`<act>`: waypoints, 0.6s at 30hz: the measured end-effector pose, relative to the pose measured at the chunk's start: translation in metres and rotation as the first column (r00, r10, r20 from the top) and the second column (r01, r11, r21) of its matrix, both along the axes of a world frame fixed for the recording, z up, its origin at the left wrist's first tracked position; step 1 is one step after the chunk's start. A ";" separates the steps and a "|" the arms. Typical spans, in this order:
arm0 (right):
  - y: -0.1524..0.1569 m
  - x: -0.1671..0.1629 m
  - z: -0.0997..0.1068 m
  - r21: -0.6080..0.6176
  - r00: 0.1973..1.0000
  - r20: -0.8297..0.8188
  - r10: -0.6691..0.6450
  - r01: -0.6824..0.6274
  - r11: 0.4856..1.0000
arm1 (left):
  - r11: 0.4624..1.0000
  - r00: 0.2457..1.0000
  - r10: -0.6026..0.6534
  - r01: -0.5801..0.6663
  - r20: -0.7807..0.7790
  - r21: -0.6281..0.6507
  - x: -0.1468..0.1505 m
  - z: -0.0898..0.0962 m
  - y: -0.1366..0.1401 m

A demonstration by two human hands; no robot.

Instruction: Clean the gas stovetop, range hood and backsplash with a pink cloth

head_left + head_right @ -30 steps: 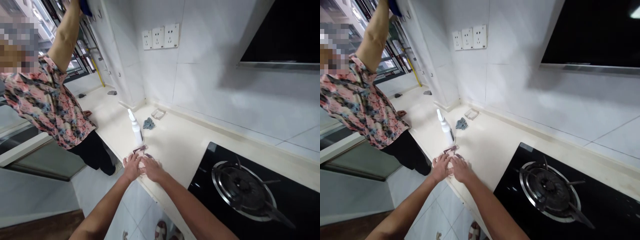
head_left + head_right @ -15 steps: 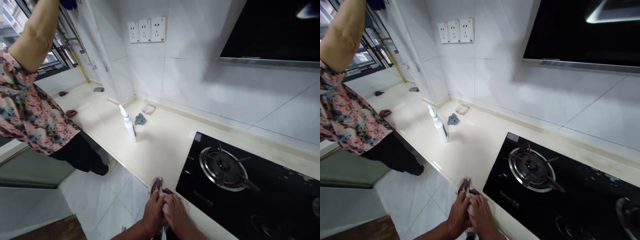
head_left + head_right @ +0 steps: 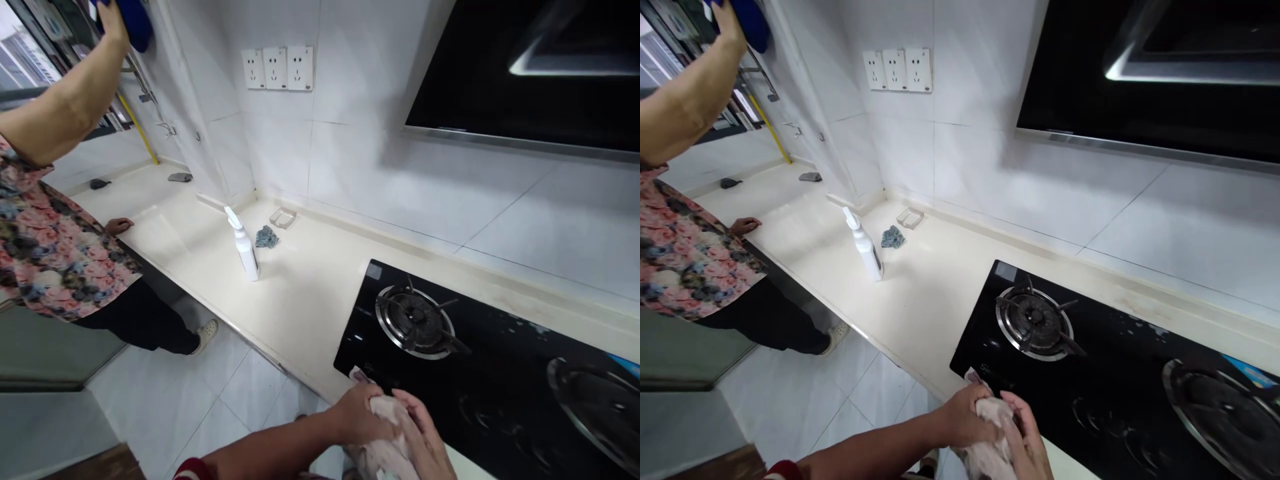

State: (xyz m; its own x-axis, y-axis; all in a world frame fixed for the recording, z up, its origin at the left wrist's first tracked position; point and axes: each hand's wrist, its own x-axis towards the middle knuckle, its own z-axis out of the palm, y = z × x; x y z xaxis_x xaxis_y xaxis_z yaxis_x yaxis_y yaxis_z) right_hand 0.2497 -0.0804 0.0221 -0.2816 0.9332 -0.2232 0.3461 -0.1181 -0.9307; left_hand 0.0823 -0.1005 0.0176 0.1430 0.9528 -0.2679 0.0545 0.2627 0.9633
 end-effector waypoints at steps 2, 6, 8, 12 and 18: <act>0.001 0.002 0.024 0.070 0.997 -0.082 0.002 0.004 0.998 | 0.993 0.999 0.044 -0.045 0.013 0.110 0.008 0.014 0.017; 0.020 -0.008 0.047 0.305 0.998 0.028 0.054 -0.060 0.950 | 0.863 0.943 0.283 -0.171 -0.176 0.476 0.005 0.030 0.043; 0.036 -0.016 0.041 0.436 0.981 0.192 0.022 -0.106 0.894 | 0.788 0.877 0.409 -0.199 -0.254 0.583 -0.012 0.027 0.047; 0.055 -0.031 0.017 0.481 0.821 0.570 -0.035 -0.299 0.824 | 0.716 0.727 0.606 -0.320 -0.324 0.621 -0.073 0.008 0.034; 0.051 -0.091 0.002 0.401 0.636 0.772 0.020 -0.511 0.760 | 0.684 0.602 0.682 -0.323 -0.416 0.654 -0.125 -0.012 0.009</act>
State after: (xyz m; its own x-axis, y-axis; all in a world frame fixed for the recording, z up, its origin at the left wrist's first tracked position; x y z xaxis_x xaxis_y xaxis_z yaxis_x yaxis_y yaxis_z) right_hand 0.1584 -0.0290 0.0239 -0.5269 0.8487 0.0470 0.8188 0.5216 -0.2397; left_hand -0.0423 -0.0911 0.0057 -0.4171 0.8189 0.3943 0.6518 -0.0328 0.7577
